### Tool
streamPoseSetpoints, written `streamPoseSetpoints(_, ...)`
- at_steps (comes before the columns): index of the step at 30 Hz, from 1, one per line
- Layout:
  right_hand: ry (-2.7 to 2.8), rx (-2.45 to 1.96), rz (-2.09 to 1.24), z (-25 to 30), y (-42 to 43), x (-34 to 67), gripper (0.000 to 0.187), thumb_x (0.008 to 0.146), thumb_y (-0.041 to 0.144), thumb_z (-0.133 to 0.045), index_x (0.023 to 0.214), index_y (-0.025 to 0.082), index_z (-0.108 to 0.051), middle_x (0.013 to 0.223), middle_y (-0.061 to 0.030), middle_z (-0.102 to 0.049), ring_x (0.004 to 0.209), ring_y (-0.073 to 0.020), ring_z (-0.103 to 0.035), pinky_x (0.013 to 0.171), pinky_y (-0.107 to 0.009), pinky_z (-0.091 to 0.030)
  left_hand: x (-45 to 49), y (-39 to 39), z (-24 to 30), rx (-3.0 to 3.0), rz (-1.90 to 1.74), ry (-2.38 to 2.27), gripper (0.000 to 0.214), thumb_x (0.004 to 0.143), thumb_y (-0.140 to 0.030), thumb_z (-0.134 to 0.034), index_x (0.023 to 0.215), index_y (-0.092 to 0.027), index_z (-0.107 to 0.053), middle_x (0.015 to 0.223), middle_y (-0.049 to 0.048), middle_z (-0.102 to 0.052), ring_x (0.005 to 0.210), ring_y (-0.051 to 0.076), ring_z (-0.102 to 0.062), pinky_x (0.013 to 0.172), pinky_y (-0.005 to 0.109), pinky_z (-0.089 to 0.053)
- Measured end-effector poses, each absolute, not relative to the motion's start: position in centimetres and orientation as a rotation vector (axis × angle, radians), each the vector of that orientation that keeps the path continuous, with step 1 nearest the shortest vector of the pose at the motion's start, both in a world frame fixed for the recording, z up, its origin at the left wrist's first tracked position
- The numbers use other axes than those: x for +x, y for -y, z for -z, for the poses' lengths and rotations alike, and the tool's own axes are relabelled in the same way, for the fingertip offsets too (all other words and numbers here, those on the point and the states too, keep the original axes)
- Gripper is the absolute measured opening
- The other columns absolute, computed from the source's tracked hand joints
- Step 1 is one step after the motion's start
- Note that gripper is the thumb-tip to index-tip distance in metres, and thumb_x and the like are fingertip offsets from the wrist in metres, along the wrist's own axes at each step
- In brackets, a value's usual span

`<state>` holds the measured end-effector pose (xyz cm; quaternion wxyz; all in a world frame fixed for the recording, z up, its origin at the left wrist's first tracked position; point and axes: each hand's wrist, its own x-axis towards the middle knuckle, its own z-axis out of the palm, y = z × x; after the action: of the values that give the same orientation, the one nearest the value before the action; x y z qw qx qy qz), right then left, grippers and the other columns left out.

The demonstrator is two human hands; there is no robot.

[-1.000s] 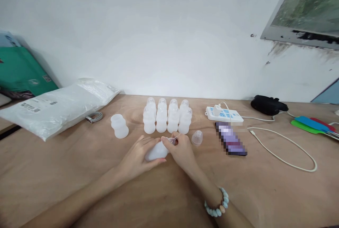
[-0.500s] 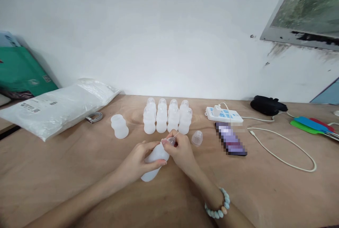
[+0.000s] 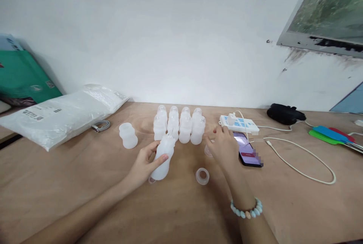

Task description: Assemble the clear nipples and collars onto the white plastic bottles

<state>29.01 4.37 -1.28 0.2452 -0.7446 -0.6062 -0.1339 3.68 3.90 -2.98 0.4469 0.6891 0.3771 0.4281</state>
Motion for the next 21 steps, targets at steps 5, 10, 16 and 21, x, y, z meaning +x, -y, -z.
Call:
streamPoseSetpoints(5,1.788,-2.252,0.143,1.6,-4.3,30.0,0.016,0.084,0.027,-0.058,0.096,0.017,-0.065,0.097,-0.0109,-0.071,0.087,-0.0270,-0.066,0.064,-0.032,-0.039,3.7,-4.0,3.4,1.719,-1.026,-0.919,0.032,0.085,-0.042,-0.064,0.105,-0.016,-0.064,0.098,0.0064,-0.069,0.091,0.023,-0.059,0.083,0.033,-0.044)
streamPoseSetpoints(10,1.708,-2.217,0.187,0.7,-4.1,30.4,0.018,0.090,0.024,-0.050,0.098,0.018,-0.065,0.093,-0.0080,-0.073,0.090,-0.0248,-0.066,0.065,-0.031,-0.039,3.8,-4.1,3.6,1.715,-1.018,-0.928,0.033,0.085,-0.041,-0.063,0.107,-0.015,-0.064,0.099,0.0074,-0.069,0.090,0.023,-0.060,0.082,0.034,-0.045)
streamPoseSetpoints(16,1.812,-2.226,0.118,1.2,-4.1,30.3,0.014,0.082,0.027,-0.059,0.090,0.017,-0.065,0.091,-0.0094,-0.072,0.081,-0.0252,-0.066,0.061,-0.031,-0.037,3.8,-4.1,4.0,1.703,-1.013,-0.922,0.033,0.085,-0.042,-0.065,0.107,-0.017,-0.064,0.100,0.0065,-0.069,0.092,0.024,-0.060,0.080,0.033,-0.046)
streamPoseSetpoints(21,1.655,-2.119,0.200,0.3,-4.0,30.5,0.015,0.085,0.025,-0.057,0.091,0.016,-0.067,0.089,-0.0103,-0.070,0.081,-0.0258,-0.065,0.067,-0.035,-0.044,3.9,-3.9,3.8,1.702,-1.010,-0.927,0.032,0.085,-0.042,-0.066,0.106,-0.017,-0.064,0.097,0.0057,-0.070,0.092,0.025,-0.061,0.080,0.034,-0.047)
